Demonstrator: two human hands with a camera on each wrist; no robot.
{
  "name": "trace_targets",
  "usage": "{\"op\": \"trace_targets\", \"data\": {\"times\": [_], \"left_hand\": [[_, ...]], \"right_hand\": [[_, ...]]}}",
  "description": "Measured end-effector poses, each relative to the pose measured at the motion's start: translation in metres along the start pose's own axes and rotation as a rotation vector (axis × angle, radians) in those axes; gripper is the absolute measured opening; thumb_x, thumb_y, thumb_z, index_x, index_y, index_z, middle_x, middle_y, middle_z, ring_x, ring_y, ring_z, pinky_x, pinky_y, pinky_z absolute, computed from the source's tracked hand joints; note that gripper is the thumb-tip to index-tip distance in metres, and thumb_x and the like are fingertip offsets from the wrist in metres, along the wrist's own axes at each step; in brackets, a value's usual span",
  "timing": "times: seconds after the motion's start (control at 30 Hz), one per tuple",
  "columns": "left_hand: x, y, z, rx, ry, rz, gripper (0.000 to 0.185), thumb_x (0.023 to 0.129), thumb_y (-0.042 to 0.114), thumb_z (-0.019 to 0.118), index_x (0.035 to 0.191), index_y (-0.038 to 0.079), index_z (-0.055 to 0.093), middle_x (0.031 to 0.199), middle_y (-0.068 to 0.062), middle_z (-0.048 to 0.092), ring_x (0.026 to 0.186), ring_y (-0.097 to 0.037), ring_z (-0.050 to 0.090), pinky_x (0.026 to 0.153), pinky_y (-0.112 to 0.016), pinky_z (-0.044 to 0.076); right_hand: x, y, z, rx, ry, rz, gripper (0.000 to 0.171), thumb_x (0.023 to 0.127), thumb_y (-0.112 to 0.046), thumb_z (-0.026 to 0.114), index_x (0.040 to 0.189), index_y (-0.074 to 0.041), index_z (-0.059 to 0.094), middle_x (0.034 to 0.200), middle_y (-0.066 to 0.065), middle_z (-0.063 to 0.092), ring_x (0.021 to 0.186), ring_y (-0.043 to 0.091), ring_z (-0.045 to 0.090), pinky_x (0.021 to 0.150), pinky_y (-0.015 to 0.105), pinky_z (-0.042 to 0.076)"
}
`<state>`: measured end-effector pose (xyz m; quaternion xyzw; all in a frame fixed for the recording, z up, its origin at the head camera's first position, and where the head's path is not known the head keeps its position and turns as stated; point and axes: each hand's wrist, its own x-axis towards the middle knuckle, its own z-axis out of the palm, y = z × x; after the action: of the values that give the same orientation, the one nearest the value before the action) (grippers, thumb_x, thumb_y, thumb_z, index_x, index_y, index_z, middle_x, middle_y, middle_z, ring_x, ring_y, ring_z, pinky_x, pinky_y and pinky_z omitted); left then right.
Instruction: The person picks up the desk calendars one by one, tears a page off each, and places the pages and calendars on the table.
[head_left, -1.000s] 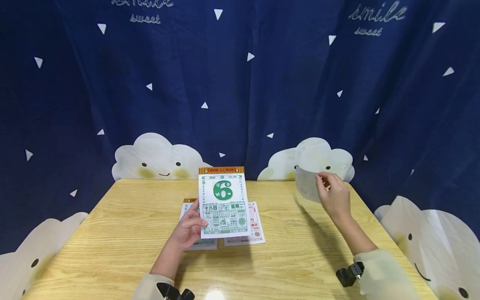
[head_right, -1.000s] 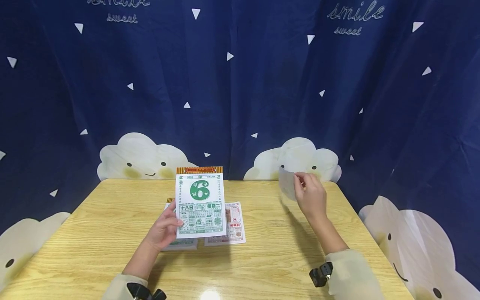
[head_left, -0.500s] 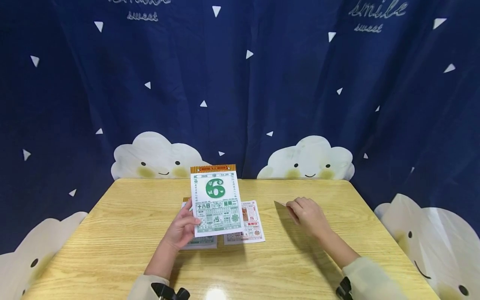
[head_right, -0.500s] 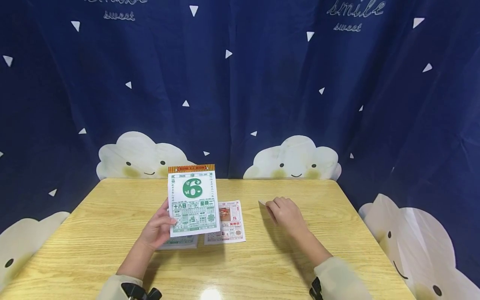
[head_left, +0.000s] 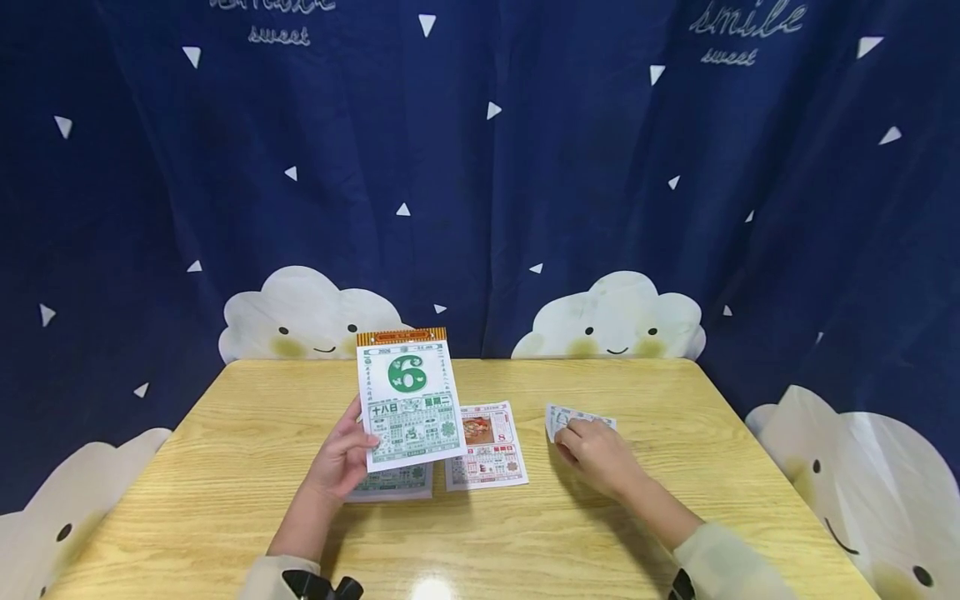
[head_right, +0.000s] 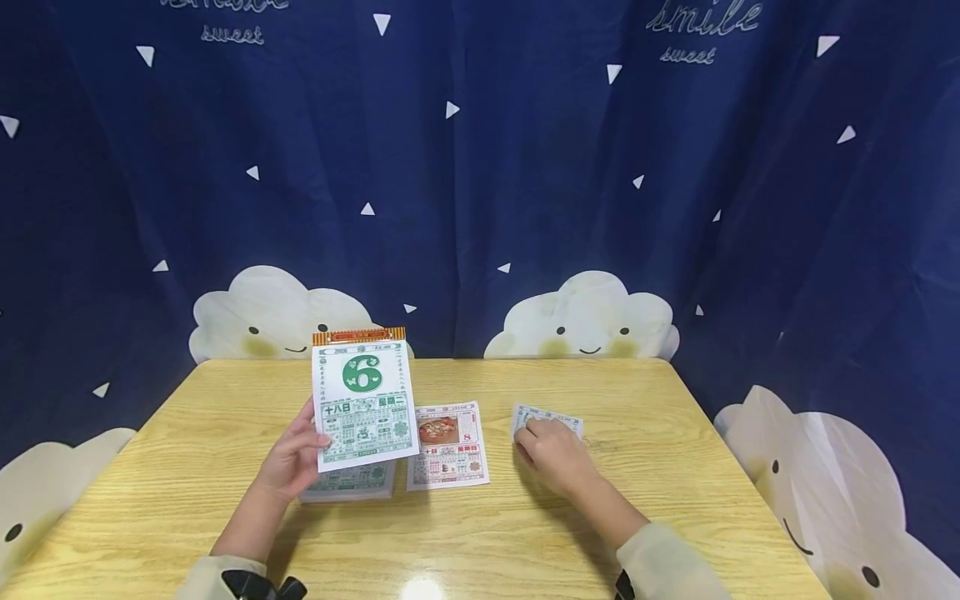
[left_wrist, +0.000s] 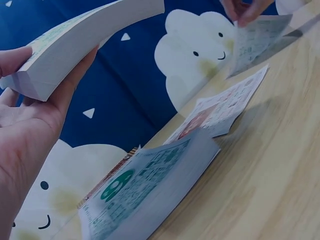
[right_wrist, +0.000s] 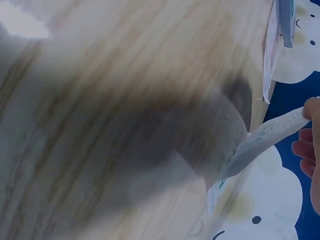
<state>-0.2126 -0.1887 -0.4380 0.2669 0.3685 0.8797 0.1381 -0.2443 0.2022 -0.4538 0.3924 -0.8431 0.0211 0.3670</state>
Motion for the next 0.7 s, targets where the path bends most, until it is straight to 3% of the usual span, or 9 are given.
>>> {"op": "trace_targets", "data": {"times": [0.2, 0.43, 0.7], "left_hand": [[-0.008, 0.011, -0.007, -0.02, 0.021, 0.011, 0.074, 0.083, -0.018, 0.019, 0.136, 0.027, 0.044, 0.125, -0.001, 0.061, 0.11, -0.022, 0.063, 0.088, -0.034, 0.054], [-0.024, 0.026, -0.021, -0.061, -0.02, 0.046, 0.077, 0.082, -0.018, 0.012, 0.138, 0.023, 0.043, 0.128, -0.004, 0.06, 0.112, -0.024, 0.062, 0.091, -0.033, 0.053], [-0.044, 0.042, -0.041, -0.075, 0.065, 0.049, 0.07, 0.085, -0.015, 0.016, 0.137, 0.023, 0.046, 0.128, -0.003, 0.06, 0.113, -0.022, 0.061, 0.09, -0.032, 0.053]], "right_hand": [[-0.003, -0.006, 0.006, 0.005, -0.032, 0.013, 0.014, 0.069, -0.012, 0.076, 0.076, -0.015, 0.064, 0.071, -0.005, 0.058, 0.061, 0.011, 0.056, 0.058, 0.028, 0.05], [-0.006, -0.01, 0.01, 0.026, -0.033, 0.025, 0.014, 0.07, -0.013, 0.076, 0.077, -0.015, 0.065, 0.071, -0.006, 0.057, 0.06, 0.01, 0.053, 0.055, 0.025, 0.047], [-0.007, -0.01, 0.013, 0.022, -0.036, 0.035, 0.015, 0.069, -0.015, 0.077, 0.077, -0.016, 0.064, 0.071, -0.007, 0.056, 0.059, 0.007, 0.051, 0.054, 0.023, 0.045]]}}
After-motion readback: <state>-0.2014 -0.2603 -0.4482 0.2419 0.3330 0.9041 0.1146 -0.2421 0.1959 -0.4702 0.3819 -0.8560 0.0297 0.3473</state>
